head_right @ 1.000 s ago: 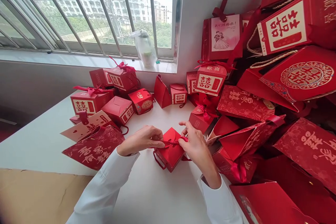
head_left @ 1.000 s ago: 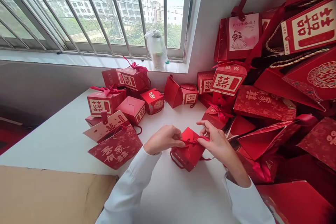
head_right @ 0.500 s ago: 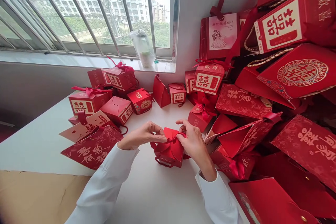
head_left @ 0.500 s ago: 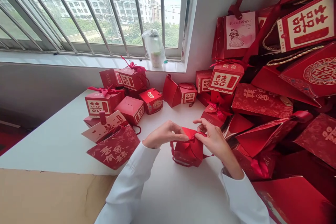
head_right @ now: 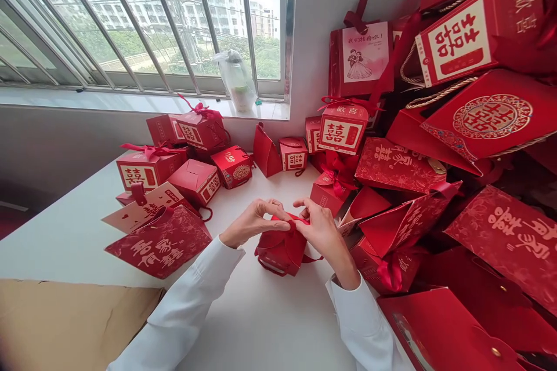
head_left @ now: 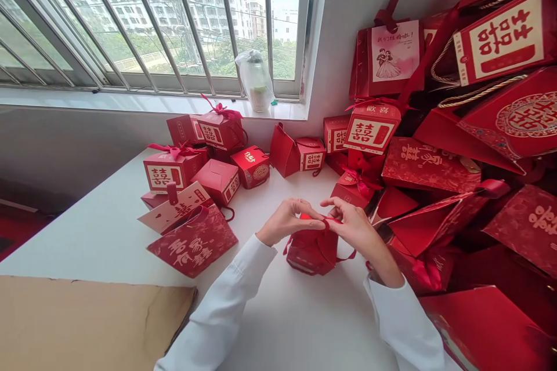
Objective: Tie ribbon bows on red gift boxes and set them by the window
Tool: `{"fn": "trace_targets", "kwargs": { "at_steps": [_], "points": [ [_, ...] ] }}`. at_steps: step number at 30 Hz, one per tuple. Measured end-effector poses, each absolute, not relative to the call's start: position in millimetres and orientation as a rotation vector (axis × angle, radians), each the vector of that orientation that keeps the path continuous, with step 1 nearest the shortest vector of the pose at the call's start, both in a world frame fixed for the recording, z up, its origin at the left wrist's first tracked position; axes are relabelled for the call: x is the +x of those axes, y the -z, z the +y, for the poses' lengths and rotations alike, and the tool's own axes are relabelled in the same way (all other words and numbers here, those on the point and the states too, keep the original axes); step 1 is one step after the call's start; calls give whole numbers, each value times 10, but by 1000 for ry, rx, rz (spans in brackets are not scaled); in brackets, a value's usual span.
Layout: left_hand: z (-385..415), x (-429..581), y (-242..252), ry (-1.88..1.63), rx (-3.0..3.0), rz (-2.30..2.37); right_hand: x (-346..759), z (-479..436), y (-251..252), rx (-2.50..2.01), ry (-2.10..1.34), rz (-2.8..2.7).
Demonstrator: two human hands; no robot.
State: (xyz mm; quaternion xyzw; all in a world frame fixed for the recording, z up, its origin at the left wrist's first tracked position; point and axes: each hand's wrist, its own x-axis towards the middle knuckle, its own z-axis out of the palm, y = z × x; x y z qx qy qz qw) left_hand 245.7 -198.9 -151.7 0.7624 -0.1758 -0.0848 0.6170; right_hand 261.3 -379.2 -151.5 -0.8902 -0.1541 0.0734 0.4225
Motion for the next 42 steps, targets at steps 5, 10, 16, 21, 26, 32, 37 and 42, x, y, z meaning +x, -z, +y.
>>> {"fn": "trace_targets", "kwargs": {
  "at_steps": [5,10,16,21,26,32,37,42],
  "points": [
    [-2023,2455,1541,195,1747,-401,2624,-3835,1522,-2224,-203,-370],
    [-2046,2476,1611,192,1729,-470,2618,-3877,1486,-2213,-236,-366],
    [-2070,2502,1679,113,1695,-396,2601,-3969,1378,-2114,-351,-349],
    [-2021,2517,1626,60,1677,-312,2548,-3976,1333,-2055,-430,-397],
    [-1906,2512,1490,163,1760,-377,2469,-3915,1308,-2026,-486,-477],
    [-1825,2506,1451,350,1684,-516,2487,-3920,1316,-2019,-547,-408],
    [-1811,2513,1488,372,1701,-611,2532,-3937,1374,-1992,-566,-406],
    [-1834,2504,1499,394,1721,-503,2561,-3956,1402,-1889,-611,-397]
  ]
}}
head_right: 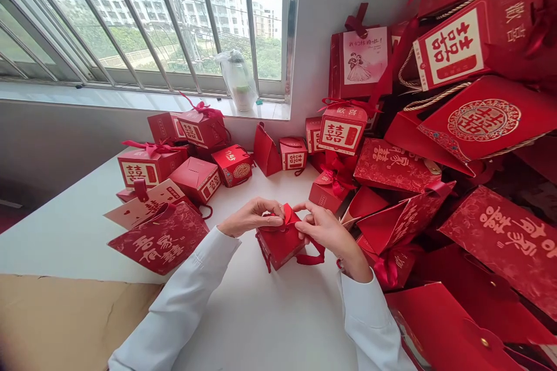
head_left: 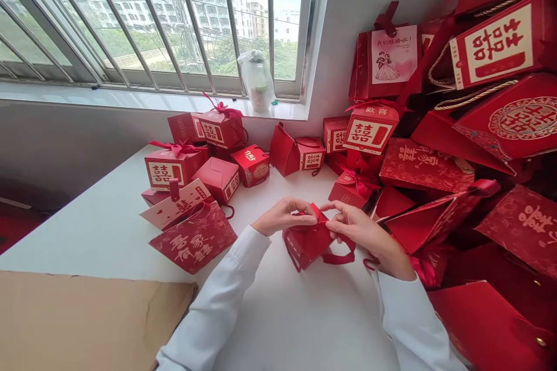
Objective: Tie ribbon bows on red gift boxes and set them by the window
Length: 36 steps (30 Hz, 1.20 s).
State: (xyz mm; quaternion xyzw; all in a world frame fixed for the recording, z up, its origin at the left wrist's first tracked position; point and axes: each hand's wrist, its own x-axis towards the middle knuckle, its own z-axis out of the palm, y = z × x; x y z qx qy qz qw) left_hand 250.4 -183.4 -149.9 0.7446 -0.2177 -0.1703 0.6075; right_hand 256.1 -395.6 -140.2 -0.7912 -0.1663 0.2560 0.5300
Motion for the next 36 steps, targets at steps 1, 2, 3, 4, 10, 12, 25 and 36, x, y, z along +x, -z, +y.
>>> {"fn": "trace_targets", "kwargs": {
  "at_steps": [1,2,3,4,10,12,25,36],
  "points": [
    [-1844,2501,1502,393,1698,-476,2564,-3967,1398,-1871,-617,-381],
    [-1853,2499,1506,389,1669,-450,2565,-3980,1392,-1854,-624,-364],
    [-1862,2498,1510,386,1640,-424,2565,-3994,1383,-1839,-631,-349],
    [-1870,2497,1513,386,1616,-399,2564,-4007,1373,-1825,-639,-339],
    [-1915,2473,1481,340,1636,-335,2571,-4035,1329,-1763,-680,-326],
    [-1918,2454,1450,342,1661,-364,2580,-4030,1334,-1755,-667,-318],
    [-1559,2339,1119,521,2017,-467,2590,-4038,1399,-1951,-533,-388],
    [-1633,2339,1244,552,2067,-300,2577,-3814,1501,-1988,-365,-387]
  ]
}}
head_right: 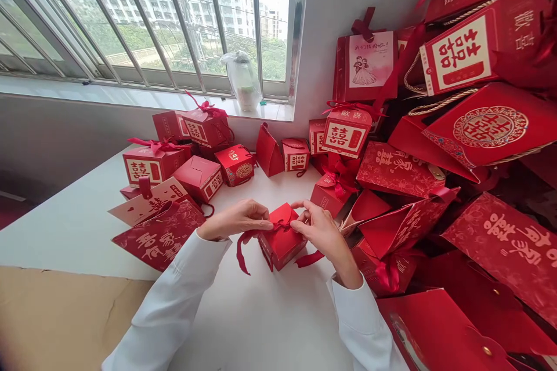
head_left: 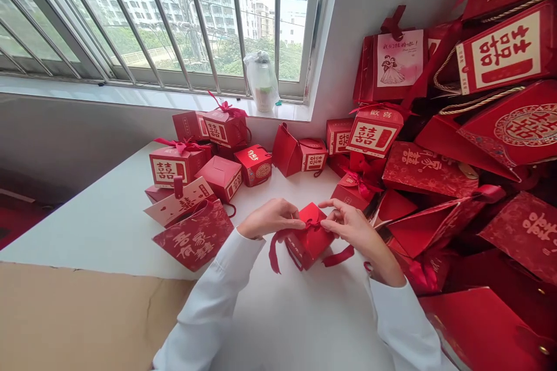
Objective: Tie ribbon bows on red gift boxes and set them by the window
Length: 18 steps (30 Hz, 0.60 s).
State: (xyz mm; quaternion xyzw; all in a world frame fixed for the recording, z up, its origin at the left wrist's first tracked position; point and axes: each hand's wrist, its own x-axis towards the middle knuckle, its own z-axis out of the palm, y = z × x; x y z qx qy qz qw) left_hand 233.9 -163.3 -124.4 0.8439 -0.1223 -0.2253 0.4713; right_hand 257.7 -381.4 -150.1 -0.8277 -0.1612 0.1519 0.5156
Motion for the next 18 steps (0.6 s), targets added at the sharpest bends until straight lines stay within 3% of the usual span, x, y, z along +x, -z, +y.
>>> {"fn": "trace_targets", "kwargs": {
  "at_steps": [18],
  "points": [
    [-1486,2413,1282,657,1832,-252,2590,-3838,1489,-2080,-299,-349]
  ]
}}
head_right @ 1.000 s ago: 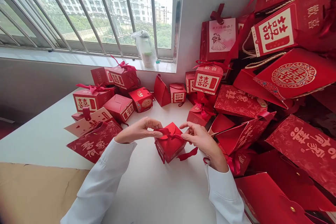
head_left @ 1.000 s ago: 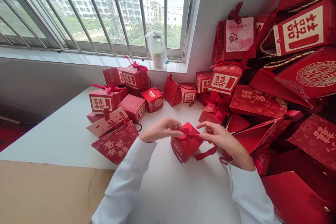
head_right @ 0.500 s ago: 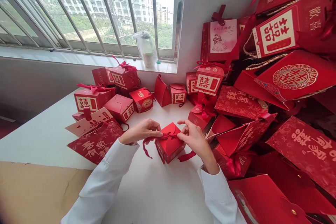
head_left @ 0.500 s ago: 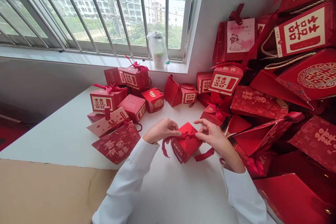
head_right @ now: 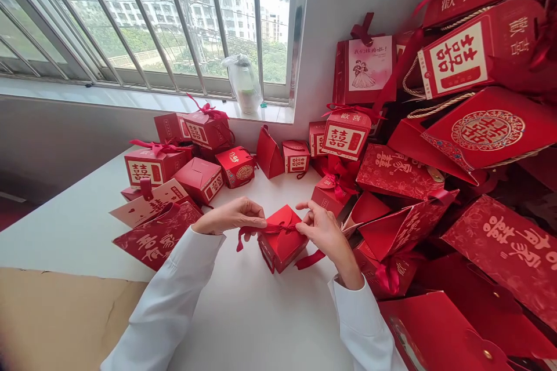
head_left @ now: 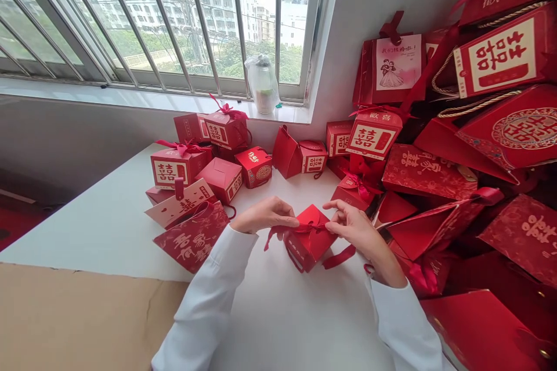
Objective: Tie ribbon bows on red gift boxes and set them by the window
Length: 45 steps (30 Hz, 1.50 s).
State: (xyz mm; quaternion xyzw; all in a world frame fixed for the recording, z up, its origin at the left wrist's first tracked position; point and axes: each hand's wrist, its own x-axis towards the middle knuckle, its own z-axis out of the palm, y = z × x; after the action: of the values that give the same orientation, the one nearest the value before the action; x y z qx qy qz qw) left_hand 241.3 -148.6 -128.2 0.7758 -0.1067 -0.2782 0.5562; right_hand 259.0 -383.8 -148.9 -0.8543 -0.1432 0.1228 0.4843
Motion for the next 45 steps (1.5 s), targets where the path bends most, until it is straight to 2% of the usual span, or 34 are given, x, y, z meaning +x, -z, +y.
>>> {"fn": "trace_targets", "kwargs": {
  "at_steps": [5,11,16,34,45],
  "points": [
    [-1553,2422,1276,684,1721,-322,2600,-3825,1504,-2100,-319,-348],
    [-1817,2445,1376,270,1748,-479,2621,-3858,1525,-2091,-331,-360],
    [-1987,2469,1514,110,1823,-471,2645,-3884,1550,-2033,-357,-338],
    [-1797,2520,1547,176,1957,-736,2690,-3840,1461,-1675,-366,-151],
    [-1945,2435,1514,62,2024,-472,2605,-3628,1250,-1516,-317,-80]
  ]
}}
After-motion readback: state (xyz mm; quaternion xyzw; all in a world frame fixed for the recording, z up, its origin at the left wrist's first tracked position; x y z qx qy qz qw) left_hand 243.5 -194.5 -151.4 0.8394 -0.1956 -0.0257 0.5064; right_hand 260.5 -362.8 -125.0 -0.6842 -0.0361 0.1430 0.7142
